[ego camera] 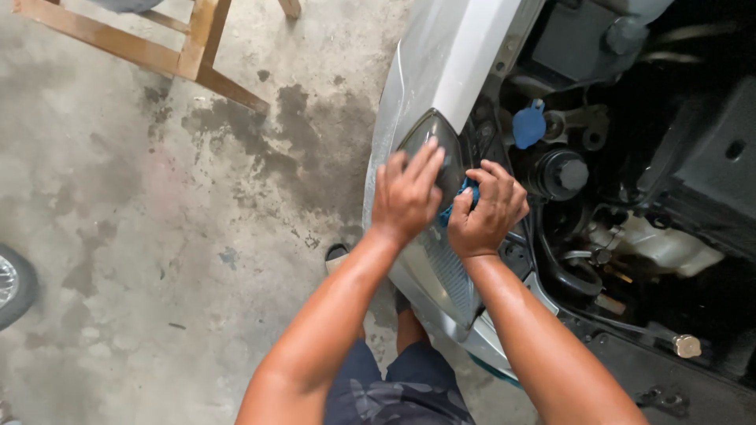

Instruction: Restoring a car headlight by sanding it with water and sandpaper.

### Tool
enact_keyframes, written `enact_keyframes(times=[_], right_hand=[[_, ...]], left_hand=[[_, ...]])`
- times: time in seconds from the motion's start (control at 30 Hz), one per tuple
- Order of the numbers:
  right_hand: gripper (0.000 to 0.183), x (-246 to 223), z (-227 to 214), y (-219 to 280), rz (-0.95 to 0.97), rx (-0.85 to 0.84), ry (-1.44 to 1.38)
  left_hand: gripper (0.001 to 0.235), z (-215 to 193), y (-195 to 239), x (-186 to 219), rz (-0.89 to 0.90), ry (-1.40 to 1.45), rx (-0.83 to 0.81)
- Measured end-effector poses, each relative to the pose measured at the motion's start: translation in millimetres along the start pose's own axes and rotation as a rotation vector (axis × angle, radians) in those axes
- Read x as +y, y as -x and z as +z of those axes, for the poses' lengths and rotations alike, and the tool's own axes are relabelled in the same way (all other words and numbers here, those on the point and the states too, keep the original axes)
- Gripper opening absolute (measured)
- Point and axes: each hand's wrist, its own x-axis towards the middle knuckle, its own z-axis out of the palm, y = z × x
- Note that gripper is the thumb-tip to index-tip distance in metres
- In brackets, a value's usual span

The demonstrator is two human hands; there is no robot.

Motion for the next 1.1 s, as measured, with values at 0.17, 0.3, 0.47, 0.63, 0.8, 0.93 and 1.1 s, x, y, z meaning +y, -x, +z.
enact_keyframes(times=[0.17,0.3,0.47,0.63,0.8,0.93,1.1], right_hand=[[0.030,2.3,0.5,0.6,0.003,0.007,0.013],[0.031,2.9,1.4,-2.1,-0.001,0.009,0.011],[0.030,1.6,0.4,-1.5,0.010,0.015,0.012],[0.030,1.3,1.7,0.2,0.014,-0.004,0.015],[0.031,-1.0,-0.5,-2.0,0.014,0.010,0.002],[0.031,0.4,0.4,0.6,0.004,0.010,-0.004],[0.031,-0.8,-0.8,-2.9,0.018,0.004,-0.005]], left_hand=[[0.064,0.8,-7.7,-8.3,0.041,0.047,0.004],[0.064,-1.8,-10.3,-12.0,0.099,0.026,-0.002],[0.063,-0.2,-17.7,-9.7,0.079,-0.005,-0.005],[0.062,-5.4,-11.8,-14.1,0.152,-0.037,-0.008],[0.059,-0.6,-17.6,-6.9,0.113,-0.086,0.008],[0.056,-5.6,-14.8,-12.6,0.230,-0.065,0.013],[0.059,-4.7,-27.5,-3.1,0.103,-0.066,0.023]])
